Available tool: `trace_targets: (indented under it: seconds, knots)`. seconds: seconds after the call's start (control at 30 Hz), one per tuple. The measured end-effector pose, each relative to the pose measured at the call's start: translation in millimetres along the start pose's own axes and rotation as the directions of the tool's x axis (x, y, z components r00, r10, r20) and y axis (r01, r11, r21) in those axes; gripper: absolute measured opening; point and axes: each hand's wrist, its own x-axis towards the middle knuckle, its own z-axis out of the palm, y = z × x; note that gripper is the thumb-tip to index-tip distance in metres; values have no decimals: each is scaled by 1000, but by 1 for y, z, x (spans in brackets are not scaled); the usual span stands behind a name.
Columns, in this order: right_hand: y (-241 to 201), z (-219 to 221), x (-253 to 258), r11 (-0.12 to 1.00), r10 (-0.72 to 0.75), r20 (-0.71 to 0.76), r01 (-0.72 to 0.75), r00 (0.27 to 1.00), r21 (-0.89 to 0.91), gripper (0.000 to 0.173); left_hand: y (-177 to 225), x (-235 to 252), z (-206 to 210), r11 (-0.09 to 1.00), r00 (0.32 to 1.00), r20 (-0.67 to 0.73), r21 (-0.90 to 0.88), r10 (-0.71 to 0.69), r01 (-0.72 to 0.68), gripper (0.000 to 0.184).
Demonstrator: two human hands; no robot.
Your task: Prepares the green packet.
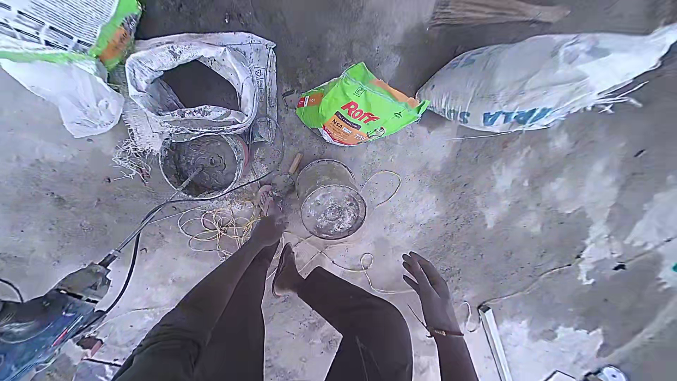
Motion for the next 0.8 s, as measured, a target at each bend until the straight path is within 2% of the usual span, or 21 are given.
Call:
trace_targets:
  seconds: [0.1,0.17,0.23,0.3,0.33,0.37,0.4,0.43,0.47,0.5,0.53,0.57,0.63,0.7,0.73,0.8]
  knots:
    - [2,-27,-27,993,11,-85,-21,996,-119,47,6,-25,-47,998,992,-106,-16,-69,68,52]
    - [4,-37,-48,969,28,-107,-54,994,-240,41,22,-38,-64,995,983,-149,-13,-103,102,55]
    - [8,-44,-72,940,85,-111,-117,990,-322,42,46,-36,-68,998,978,-198,-33,-66,61,58]
    - [5,-51,-74,936,59,-175,-115,983,-331,45,85,-20,-77,1000,987,-161,-25,-21,17,66]
    - [-6,-54,-77,936,-9,-241,-77,971,-344,48,103,-12,-81,1000,994,-106,-17,-11,9,68]
    - [-29,-53,-76,910,-145,-300,8,943,-414,49,117,2,-83,1000,999,-50,-15,-6,5,71]
    - [-69,-48,-67,834,-346,-312,138,885,-534,48,126,21,-78,998,1000,-27,-68,7,-9,70]
    - [-116,-35,-49,725,-527,-252,275,811,-632,45,130,45,-69,988,999,-33,-150,27,-32,68]
    - [-157,-12,-24,627,-629,-142,390,765,-675,42,128,68,-55,974,998,-49,-219,48,-57,68]
    - [-186,21,12,561,-661,-11,485,750,-671,41,123,90,-43,967,997,-47,-244,59,-68,73]
    - [-202,57,63,519,-632,143,553,762,-652,41,120,108,-38,969,998,-17,-241,55,-58,79]
    - [-205,94,121,492,-537,299,580,789,-650,43,117,124,-34,974,999,12,-222,50,-46,80]
    - [-179,156,226,412,-198,536,565,821,-714,55,107,134,-12,979,996,85,-205,1,17,70]
    - [-142,203,292,230,135,587,551,799,-803,78,99,135,-2,965,978,191,-229,-85,128,66]
    - [-124,212,296,155,239,564,543,790,-826,88,97,132,5,958,963,246,-231,-110,169,66]
    - [-104,212,280,82,327,524,529,786,-845,97,94,125,12,946,921,350,-202,-171,252,64]
